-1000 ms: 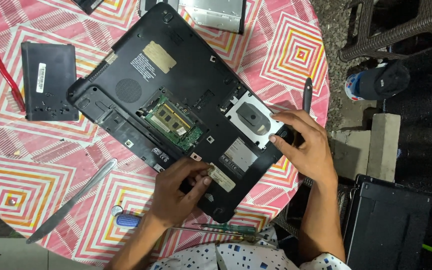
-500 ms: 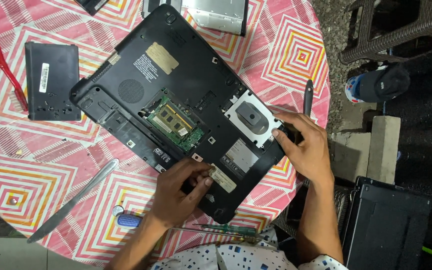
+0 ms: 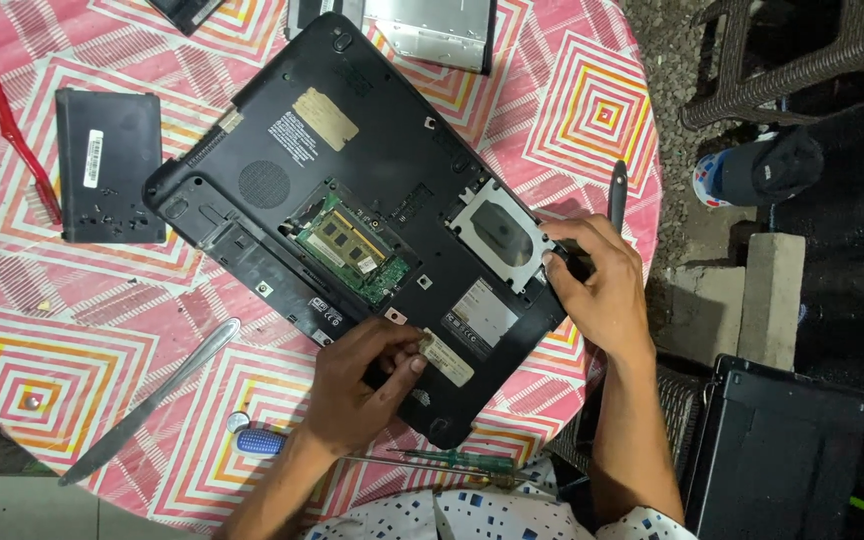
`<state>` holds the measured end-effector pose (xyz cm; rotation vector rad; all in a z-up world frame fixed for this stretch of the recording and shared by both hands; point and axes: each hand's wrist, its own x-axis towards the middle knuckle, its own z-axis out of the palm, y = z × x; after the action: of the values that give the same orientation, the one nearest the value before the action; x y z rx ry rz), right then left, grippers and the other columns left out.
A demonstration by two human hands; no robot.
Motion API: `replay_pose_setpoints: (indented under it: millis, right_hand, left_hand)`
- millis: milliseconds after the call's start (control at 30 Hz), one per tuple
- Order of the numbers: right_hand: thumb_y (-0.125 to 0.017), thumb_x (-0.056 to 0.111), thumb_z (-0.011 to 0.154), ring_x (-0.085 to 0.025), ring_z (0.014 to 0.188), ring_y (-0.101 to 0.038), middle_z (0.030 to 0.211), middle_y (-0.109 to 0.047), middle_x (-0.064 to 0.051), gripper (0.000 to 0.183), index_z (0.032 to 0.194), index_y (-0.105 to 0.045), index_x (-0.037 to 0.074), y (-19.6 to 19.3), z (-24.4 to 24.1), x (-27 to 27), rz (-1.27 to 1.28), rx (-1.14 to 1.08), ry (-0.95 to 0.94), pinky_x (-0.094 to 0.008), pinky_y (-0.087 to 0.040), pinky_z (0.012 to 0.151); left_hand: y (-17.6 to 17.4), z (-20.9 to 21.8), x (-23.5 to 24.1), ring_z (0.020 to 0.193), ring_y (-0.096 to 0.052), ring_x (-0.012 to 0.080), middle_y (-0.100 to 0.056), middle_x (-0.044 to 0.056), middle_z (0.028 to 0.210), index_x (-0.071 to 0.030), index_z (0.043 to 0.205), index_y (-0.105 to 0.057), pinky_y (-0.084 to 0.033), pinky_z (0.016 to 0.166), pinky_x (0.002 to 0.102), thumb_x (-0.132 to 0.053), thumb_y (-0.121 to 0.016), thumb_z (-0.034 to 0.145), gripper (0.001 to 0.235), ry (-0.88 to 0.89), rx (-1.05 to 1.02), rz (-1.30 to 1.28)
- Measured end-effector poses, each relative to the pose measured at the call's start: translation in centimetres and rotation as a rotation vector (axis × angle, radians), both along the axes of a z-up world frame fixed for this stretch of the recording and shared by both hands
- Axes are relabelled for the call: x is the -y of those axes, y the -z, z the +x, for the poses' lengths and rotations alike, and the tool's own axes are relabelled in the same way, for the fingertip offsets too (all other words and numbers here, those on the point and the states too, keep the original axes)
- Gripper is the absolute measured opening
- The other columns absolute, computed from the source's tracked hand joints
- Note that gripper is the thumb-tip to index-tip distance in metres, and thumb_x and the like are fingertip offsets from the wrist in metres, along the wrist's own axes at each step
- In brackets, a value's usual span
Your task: The person assembles a laptop by first connecting internal cables on the motherboard using a screwdriver. They then attach the keyboard assembly to the main body, press it into place, and flip the laptop over. Finally, they insert the battery into the bottom compartment and secure it.
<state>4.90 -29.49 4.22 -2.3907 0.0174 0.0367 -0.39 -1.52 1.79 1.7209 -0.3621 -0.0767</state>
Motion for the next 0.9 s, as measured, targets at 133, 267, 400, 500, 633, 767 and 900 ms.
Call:
replay_pose_setpoints:
  millis: [133, 267, 400, 500, 633, 767, 900]
  right_hand:
    - [-0.066, 0.012, 0.091, -0.026, 0.117, -0.061, 0.118, -0.064, -0.009, 0.028, 0.118, -0.068, 0.008, -0.3, 0.2, -1.0, -0.021, 0.081, -0.056, -0.039, -0.046, 0.099]
    - [-0.068, 0.018, 0.095, -0.029, 0.125, -0.057, 0.129, -0.063, -0.012, 0.037, 0.129, -0.062, 0.006, -0.9, 0.7, -2.3, -0.116, 0.186, -0.16, -0.042, -0.041, 0.105]
    - [-0.068, 0.021, 0.095, -0.034, 0.137, -0.049, 0.149, -0.053, -0.011, 0.05, 0.141, -0.054, 0.006, 0.1, 1.2, -2.6, -0.246, 0.245, -0.308, -0.05, -0.042, 0.111]
    - [-0.062, 0.028, 0.099, -0.029, 0.138, -0.049, 0.147, -0.056, -0.004, 0.031, 0.126, -0.07, 0.014, 0.4, 0.7, -2.4, -0.335, 0.185, -0.289, -0.045, -0.042, 0.101]
    - [-0.064, 0.025, 0.098, -0.031, 0.134, -0.052, 0.143, -0.059, -0.007, 0.029, 0.121, -0.072, 0.009, 0.3, 0.6, -2.2, -0.305, 0.231, -0.31, -0.047, -0.043, 0.104]
    - [-0.066, 0.024, 0.096, -0.032, 0.13, -0.055, 0.138, -0.062, -0.01, 0.025, 0.113, -0.073, 0.007, -0.1, 1.0, -2.4, -0.299, 0.229, -0.321, -0.047, -0.043, 0.103]
    - [-0.062, 0.022, 0.099, -0.03, 0.123, -0.057, 0.135, -0.061, -0.01, 0.022, 0.112, -0.066, 0.004, -0.8, 1.9, -2.9, -0.2, 0.269, -0.31, -0.045, -0.045, 0.098]
  left_hand:
    - [1.5, -0.4, 0.0, 0.071, -0.066, 0.0124, -0.069, 0.006, 0.087, -0.004, 0.107, -0.067, -0.056, 0.061, 0.021, -0.018, -0.062, 0.095, 0.019, 0.008, 0.052, 0.035]
    - [1.3, -0.4, 0.0, 0.074, -0.067, 0.0135, -0.07, 0.007, 0.089, -0.003, 0.107, -0.067, -0.058, 0.063, 0.022, -0.015, -0.064, 0.094, 0.018, 0.019, 0.01, 0.025]
    - [1.1, -0.3, 0.0, 0.072, -0.065, 0.0132, -0.069, 0.006, 0.087, -0.002, 0.106, -0.068, -0.056, 0.062, 0.022, -0.015, -0.063, 0.094, 0.017, 0.013, 0.01, 0.02]
    - [0.7, -0.1, 0.1, 0.07, -0.064, 0.0119, -0.068, 0.006, 0.087, -0.004, 0.106, -0.068, -0.052, 0.06, 0.021, -0.017, -0.063, 0.095, 0.018, -0.014, 0.037, -0.012]
    - [0.6, -0.1, 0.0, 0.07, -0.064, 0.0123, -0.069, 0.006, 0.089, -0.004, 0.109, -0.068, -0.053, 0.061, 0.022, -0.015, -0.064, 0.095, 0.018, 0.005, 0.014, -0.018]
    - [0.6, -0.2, -0.1, 0.07, -0.063, 0.0121, -0.069, 0.006, 0.09, -0.005, 0.106, -0.068, -0.053, 0.06, 0.023, -0.021, -0.06, 0.096, 0.021, 0.01, 0.008, 0.024]
    - [0.2, -0.1, -0.1, 0.07, -0.061, 0.0109, -0.067, 0.003, 0.086, -0.006, 0.107, -0.069, -0.051, 0.061, 0.023, -0.019, -0.063, 0.095, 0.019, 0.005, -0.024, 0.019]
